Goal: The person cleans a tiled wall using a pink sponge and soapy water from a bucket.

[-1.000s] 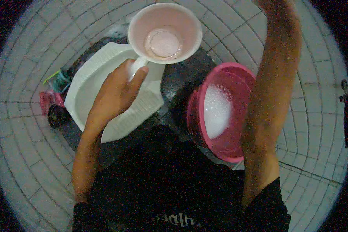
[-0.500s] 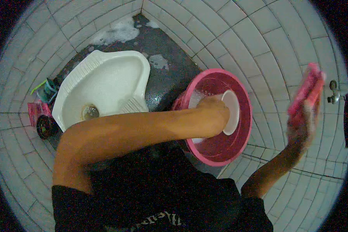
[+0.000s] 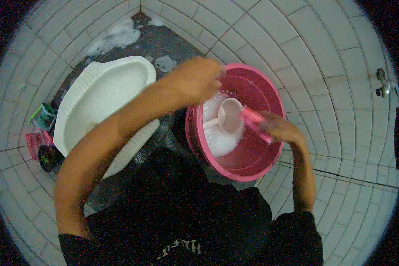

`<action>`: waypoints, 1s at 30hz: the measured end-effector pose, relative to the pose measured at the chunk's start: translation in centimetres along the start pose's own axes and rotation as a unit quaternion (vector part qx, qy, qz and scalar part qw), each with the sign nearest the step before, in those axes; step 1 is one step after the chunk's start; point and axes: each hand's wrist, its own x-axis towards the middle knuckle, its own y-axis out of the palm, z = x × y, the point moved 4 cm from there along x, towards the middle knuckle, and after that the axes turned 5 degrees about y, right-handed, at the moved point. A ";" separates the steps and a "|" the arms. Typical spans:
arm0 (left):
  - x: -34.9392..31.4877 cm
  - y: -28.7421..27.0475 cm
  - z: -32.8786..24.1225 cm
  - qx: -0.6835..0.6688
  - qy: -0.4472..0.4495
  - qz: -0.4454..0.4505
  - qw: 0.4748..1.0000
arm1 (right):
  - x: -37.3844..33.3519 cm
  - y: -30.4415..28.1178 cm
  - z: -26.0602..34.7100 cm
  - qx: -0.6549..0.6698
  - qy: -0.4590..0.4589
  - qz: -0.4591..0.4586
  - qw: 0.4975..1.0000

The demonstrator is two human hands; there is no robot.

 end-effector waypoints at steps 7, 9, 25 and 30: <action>-5.5 -7.4 1.5 -0.005 -0.114 -0.048 0.992 | 10.2 13.4 -1.8 -0.099 -0.038 0.285 0.953; -7.5 -8.2 2.3 -0.015 -0.159 -0.055 0.986 | 12.9 16.5 -4.8 -0.095 -0.167 0.226 0.955; -21.5 -9.9 -0.5 0.070 -0.491 -0.030 0.868 | 16.3 2.4 -0.5 -0.206 -0.181 0.152 0.950; -21.2 -2.7 0.6 0.081 -0.482 0.072 0.870 | 12.1 -4.3 1.6 -0.221 -0.186 0.055 0.956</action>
